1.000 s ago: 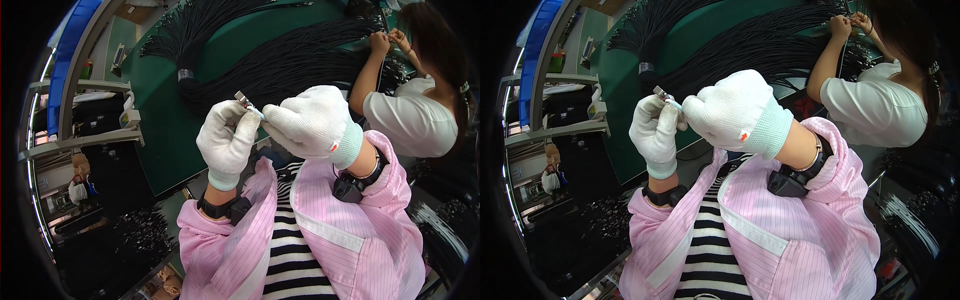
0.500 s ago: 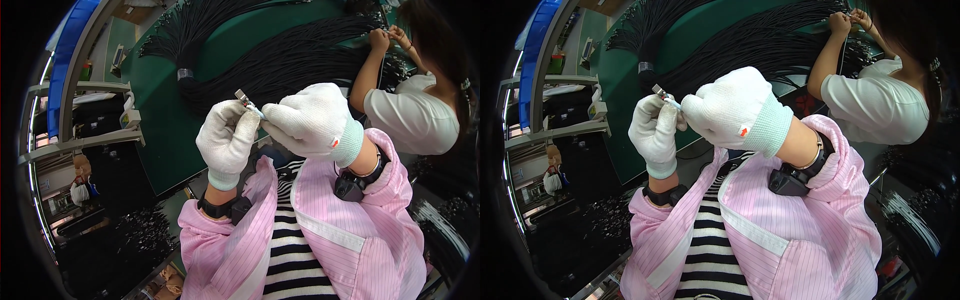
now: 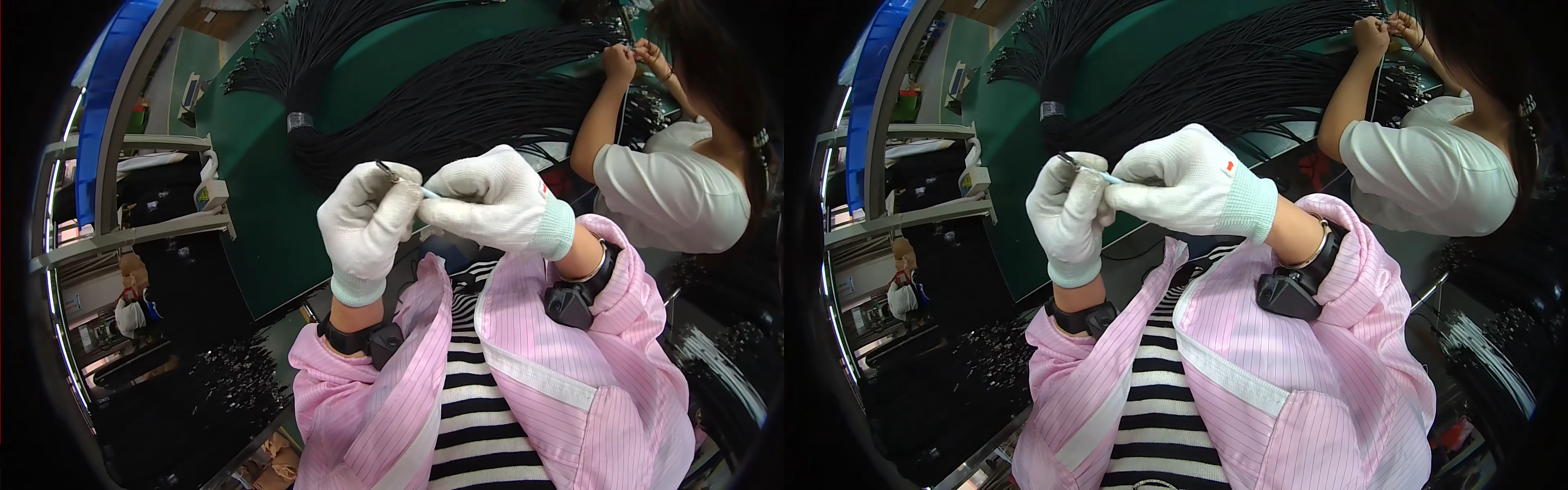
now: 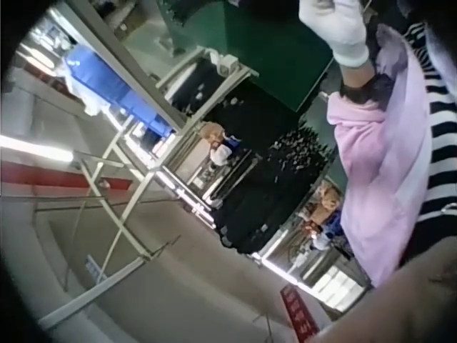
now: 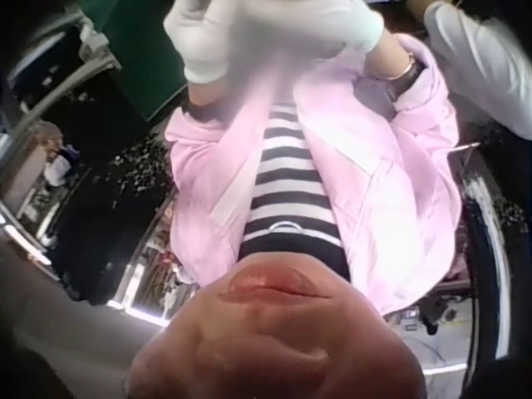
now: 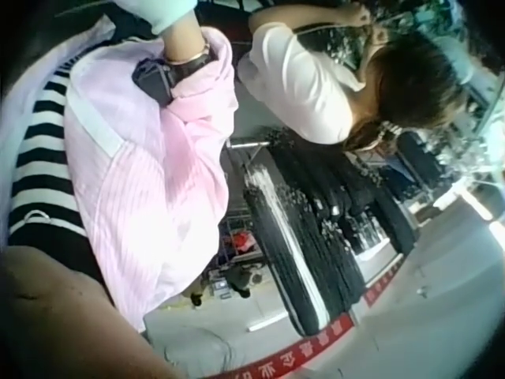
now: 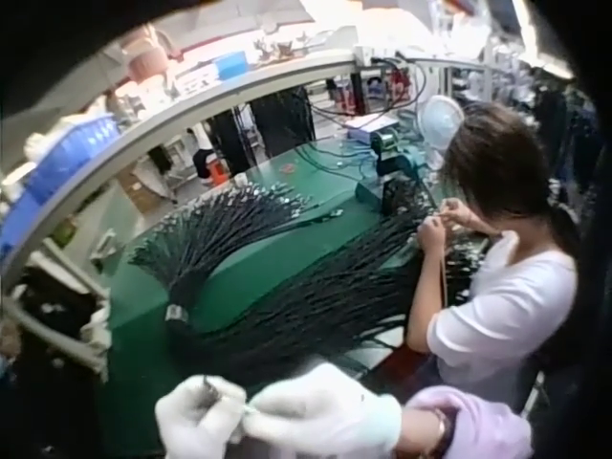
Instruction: The person picks up a cable, walks to a testing machine, and plugs both ends into the device. After unplugging the cable, they use pliers to cut the connectors off the ends before returning to the machine to test another cable.
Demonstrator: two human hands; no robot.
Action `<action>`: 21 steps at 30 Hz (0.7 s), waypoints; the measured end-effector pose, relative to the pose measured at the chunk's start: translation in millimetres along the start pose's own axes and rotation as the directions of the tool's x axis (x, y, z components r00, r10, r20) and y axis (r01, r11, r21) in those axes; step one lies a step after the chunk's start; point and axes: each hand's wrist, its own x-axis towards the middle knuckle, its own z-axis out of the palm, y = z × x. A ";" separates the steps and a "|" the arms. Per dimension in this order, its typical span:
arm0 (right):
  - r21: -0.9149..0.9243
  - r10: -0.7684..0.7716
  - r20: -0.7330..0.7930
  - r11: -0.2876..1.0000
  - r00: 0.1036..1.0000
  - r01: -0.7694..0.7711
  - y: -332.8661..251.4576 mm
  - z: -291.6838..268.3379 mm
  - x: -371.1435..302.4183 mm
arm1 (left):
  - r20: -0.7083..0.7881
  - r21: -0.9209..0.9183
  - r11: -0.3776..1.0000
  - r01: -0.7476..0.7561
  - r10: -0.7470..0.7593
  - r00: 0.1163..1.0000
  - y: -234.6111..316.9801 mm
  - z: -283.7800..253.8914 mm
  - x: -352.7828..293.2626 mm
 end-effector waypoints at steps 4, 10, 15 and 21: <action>-0.139 -0.176 -0.113 0.977 0.978 0.160 32.9 4.7 3.4 | -0.087 -0.151 0.987 -0.053 0.040 0.995 0.6 -8.8 7.8; -0.225 0.290 0.208 0.944 0.934 -0.243 117.5 12.0 -21.7 | -0.135 -0.584 0.804 -0.110 0.037 0.990 35.5 -45.3 18.5; -0.455 0.500 0.254 0.817 0.828 -0.354 163.5 17.0 -48.6 | -0.336 -0.219 0.901 -0.373 0.289 0.896 82.3 -143.7 17.5; -0.539 0.442 0.132 0.783 0.887 -0.310 217.7 23.6 -75.3 | -0.694 -0.086 0.899 -0.430 0.255 0.674 103.3 -250.8 26.5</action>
